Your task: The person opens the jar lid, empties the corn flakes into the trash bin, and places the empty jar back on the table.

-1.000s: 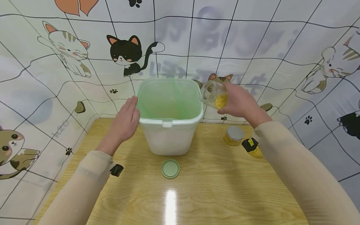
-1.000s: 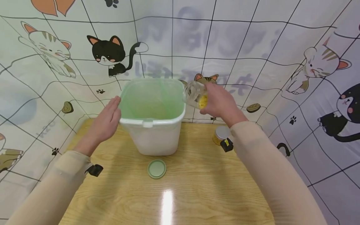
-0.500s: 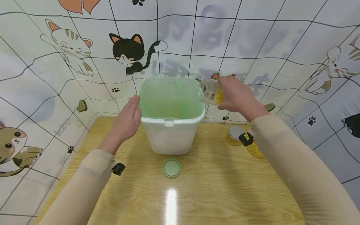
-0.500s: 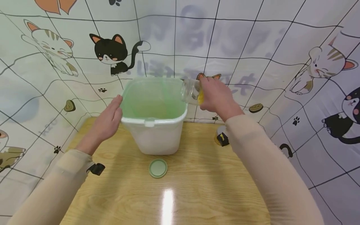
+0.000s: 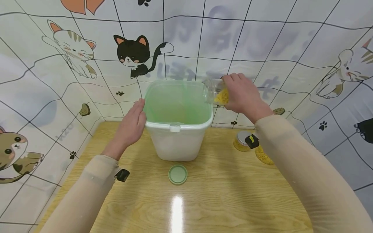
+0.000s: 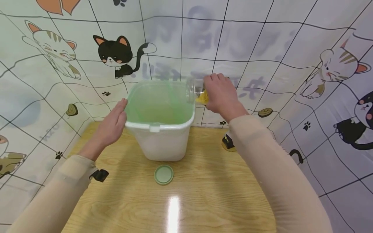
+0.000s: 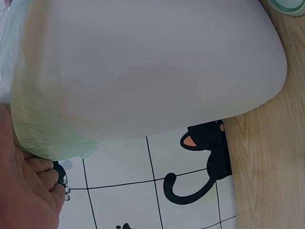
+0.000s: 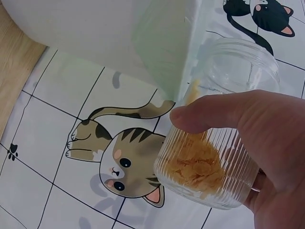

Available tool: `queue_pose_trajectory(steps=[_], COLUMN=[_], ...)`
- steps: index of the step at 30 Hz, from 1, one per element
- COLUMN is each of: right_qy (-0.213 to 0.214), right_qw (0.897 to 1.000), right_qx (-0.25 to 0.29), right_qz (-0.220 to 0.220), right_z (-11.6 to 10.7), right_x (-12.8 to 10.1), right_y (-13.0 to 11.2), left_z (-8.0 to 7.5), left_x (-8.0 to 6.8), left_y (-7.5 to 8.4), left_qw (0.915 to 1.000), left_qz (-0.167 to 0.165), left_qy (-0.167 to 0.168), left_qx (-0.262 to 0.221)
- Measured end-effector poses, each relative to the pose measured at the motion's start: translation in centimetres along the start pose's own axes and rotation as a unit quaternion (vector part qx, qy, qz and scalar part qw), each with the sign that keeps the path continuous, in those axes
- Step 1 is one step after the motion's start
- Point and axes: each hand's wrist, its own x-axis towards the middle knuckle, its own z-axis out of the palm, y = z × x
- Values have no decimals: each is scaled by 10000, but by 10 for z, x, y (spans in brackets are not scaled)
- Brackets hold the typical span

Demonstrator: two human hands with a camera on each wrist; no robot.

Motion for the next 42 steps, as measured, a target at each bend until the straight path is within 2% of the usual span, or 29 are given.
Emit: queue_pose_trajectory(steps=[15, 32, 42], right_qy=[292, 453, 723], right_qw=[9966, 9920, 9863], right_qx=[-590, -840, -1048], right_qz=[-502, -830, -1051], right_z=[-2, 6, 8], right_x=[11, 20, 23], right_y=[-7, -13, -14], left_z=[0, 1, 2], left_x=[0, -3, -1], left_y=[1, 1, 2], left_qw=[10000, 9998, 9997], left_qz=[16, -32, -31], left_qy=[11, 93, 132], left_qx=[36, 166, 180])
